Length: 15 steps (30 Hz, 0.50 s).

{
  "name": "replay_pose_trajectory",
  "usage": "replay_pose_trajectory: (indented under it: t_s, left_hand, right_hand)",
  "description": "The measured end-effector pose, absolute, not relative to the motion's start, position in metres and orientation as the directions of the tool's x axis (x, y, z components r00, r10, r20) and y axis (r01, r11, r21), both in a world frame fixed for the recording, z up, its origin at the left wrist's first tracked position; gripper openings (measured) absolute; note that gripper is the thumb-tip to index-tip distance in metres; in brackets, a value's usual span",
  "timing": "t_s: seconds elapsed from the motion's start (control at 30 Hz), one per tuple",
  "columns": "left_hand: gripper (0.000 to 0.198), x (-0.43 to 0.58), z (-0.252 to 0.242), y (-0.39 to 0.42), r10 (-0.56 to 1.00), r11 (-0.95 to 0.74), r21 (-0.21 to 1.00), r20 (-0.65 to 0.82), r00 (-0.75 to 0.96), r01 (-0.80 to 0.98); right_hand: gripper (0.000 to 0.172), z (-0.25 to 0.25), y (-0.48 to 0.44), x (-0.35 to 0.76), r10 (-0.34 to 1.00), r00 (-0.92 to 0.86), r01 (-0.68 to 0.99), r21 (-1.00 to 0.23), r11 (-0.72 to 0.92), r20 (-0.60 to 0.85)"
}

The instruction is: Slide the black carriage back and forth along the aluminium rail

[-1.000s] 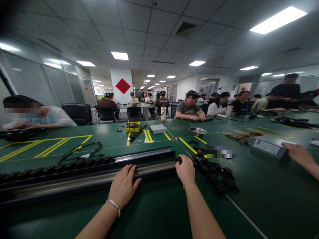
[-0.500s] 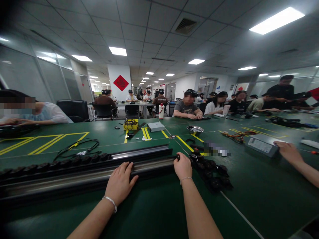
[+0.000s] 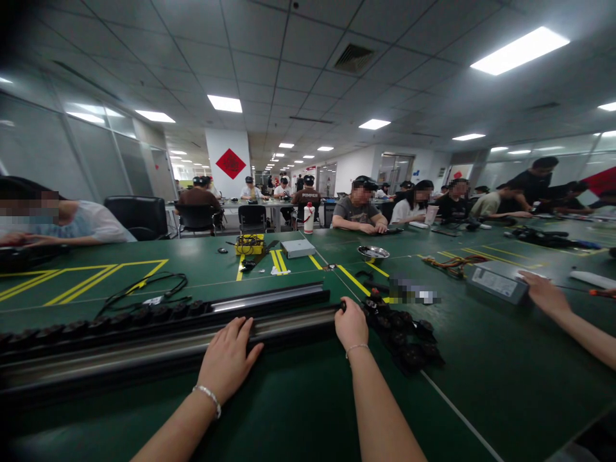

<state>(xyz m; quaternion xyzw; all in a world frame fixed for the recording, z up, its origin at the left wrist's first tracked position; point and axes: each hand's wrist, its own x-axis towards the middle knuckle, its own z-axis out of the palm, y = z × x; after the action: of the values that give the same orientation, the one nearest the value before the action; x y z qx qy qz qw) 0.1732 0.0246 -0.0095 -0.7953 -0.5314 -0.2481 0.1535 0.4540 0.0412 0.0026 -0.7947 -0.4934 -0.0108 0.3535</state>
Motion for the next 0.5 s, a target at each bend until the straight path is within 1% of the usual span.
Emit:
replay_pose_trajectory:
  t_s: [0.3, 0.5]
  left_hand:
    - [0.049, 0.1724, -0.0083, 0.0246, 0.770, -0.391, 0.023, 0.556, 0.313, 0.920]
    - [0.049, 0.1723, -0.0103, 0.0260, 0.761, -0.392, 0.004, 0.563, 0.322, 0.920]
  right_hand:
    - [0.037, 0.0023, 0.0409, 0.4559, 0.767, 0.519, 0.793, -0.549, -0.266, 0.378]
    - [0.039, -0.0003, 0.0424, 0.4584, 0.756, 0.509, 0.801, -0.547, -0.242, 0.411]
